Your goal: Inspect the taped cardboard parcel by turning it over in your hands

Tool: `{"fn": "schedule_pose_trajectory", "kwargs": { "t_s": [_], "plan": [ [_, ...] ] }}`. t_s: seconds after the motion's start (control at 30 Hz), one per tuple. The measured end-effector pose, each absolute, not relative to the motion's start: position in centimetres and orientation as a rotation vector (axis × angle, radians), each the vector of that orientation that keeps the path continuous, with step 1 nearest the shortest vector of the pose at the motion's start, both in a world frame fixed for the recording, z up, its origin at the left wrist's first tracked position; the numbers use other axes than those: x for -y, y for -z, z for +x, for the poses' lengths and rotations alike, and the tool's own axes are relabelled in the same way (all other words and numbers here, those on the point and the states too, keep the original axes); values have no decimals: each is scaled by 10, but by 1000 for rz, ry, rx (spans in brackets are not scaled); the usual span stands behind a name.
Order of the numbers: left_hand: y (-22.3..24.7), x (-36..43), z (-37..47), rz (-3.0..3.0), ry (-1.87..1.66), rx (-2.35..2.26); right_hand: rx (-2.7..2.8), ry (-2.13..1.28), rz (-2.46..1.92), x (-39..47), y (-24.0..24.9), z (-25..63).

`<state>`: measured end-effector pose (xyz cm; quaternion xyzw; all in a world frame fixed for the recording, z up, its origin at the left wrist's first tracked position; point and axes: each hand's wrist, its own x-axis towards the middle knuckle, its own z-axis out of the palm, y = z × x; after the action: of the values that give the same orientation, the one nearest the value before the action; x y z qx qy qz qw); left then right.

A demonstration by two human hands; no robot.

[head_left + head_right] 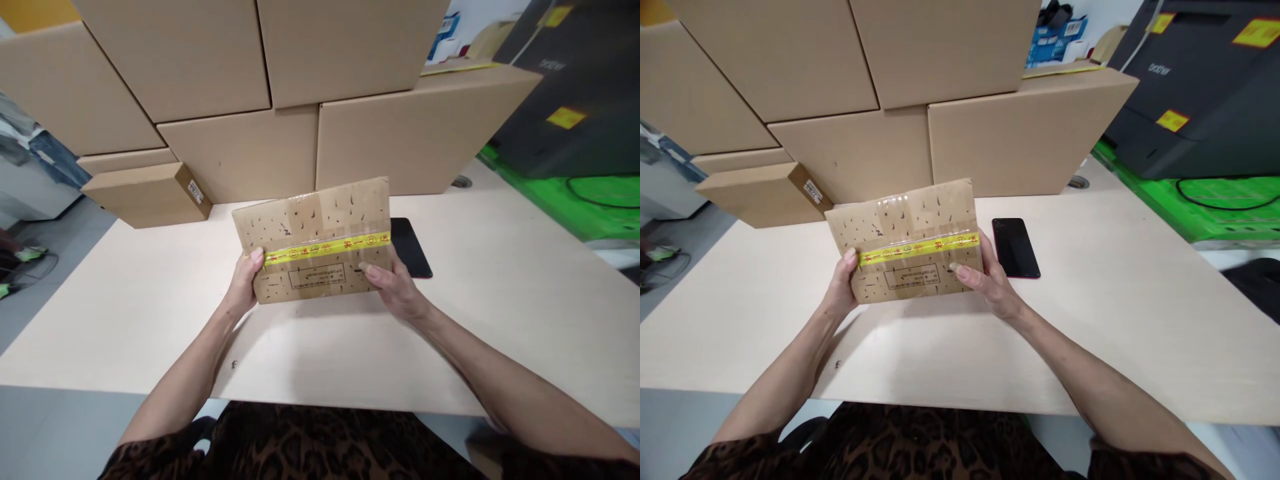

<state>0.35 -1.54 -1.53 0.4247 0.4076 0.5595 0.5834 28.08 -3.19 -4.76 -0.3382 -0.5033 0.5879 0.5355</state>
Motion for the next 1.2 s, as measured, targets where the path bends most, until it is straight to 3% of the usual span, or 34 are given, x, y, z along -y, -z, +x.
{"fn": "schedule_pose_trajectory", "kwargs": {
  "t_s": [0.7, 1.2],
  "plan": [
    [26, 11, -21, 1312, -906, -747, 859, -1368, -964, 18, 41, 280],
    [23, 7, -4, 991, -1157, -890, 1032, -1486, -874, 26, 45, 279]
  ]
}}
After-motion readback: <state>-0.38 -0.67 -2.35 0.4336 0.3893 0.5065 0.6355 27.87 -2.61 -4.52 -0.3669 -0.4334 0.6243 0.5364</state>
